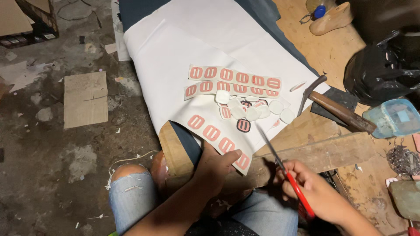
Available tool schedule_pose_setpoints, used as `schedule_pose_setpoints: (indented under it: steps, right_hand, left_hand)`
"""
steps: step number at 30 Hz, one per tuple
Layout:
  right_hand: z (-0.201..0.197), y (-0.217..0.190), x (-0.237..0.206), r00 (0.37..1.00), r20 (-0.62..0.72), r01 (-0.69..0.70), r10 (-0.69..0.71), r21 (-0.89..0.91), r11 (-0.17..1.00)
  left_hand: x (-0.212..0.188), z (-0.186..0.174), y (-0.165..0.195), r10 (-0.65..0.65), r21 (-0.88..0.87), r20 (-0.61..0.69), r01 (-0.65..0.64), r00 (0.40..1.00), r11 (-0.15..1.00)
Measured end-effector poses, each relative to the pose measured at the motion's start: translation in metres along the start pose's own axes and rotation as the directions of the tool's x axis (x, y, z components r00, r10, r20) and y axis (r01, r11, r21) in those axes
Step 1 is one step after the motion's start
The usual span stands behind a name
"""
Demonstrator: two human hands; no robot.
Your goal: The person uses red-handled scissors to cut individual oval-shaped stickers from a white sheet. They hold the sheet with one hand and cut along the outlines with the other, placing the cut pieces onto a nearby surface.
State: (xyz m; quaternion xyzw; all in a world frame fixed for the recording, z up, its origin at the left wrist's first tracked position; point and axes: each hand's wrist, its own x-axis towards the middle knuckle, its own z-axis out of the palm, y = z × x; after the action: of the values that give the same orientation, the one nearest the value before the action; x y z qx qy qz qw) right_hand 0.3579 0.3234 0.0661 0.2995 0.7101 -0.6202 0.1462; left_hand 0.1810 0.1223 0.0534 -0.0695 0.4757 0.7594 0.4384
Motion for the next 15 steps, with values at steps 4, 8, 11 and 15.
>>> schedule_pose_setpoints:
  steps: [4, 8, 11, 15]
  right_hand:
    - [-0.003, 0.009, -0.023, 0.966, 0.175, -0.193, 0.188, 0.016, 0.981]
    - [-0.024, 0.011, -0.034, 0.900, 0.320, -0.284, 0.298, -0.090, 0.955]
    - [-0.028, 0.012, -0.040, 0.821, 0.365, -0.471, 0.439, -0.002, 0.882]
    - [-0.018, 0.010, -0.033, 0.850, 0.390, -0.402, 0.353, 0.049, 0.914]
  left_hand:
    - [0.008, -0.017, -0.012, 0.060, 0.015, 0.028, -0.061, 0.998, 0.998]
    - [0.012, -0.032, -0.018, 0.025, -0.007, 0.006, -0.025, 1.000, 1.000]
    - [0.006, -0.033, -0.015, 0.112, -0.113, 0.080, -0.103, 0.990, 0.988]
    - [-0.008, -0.029, -0.002, 0.060, -0.083, 0.152, -0.048, 0.987, 0.995]
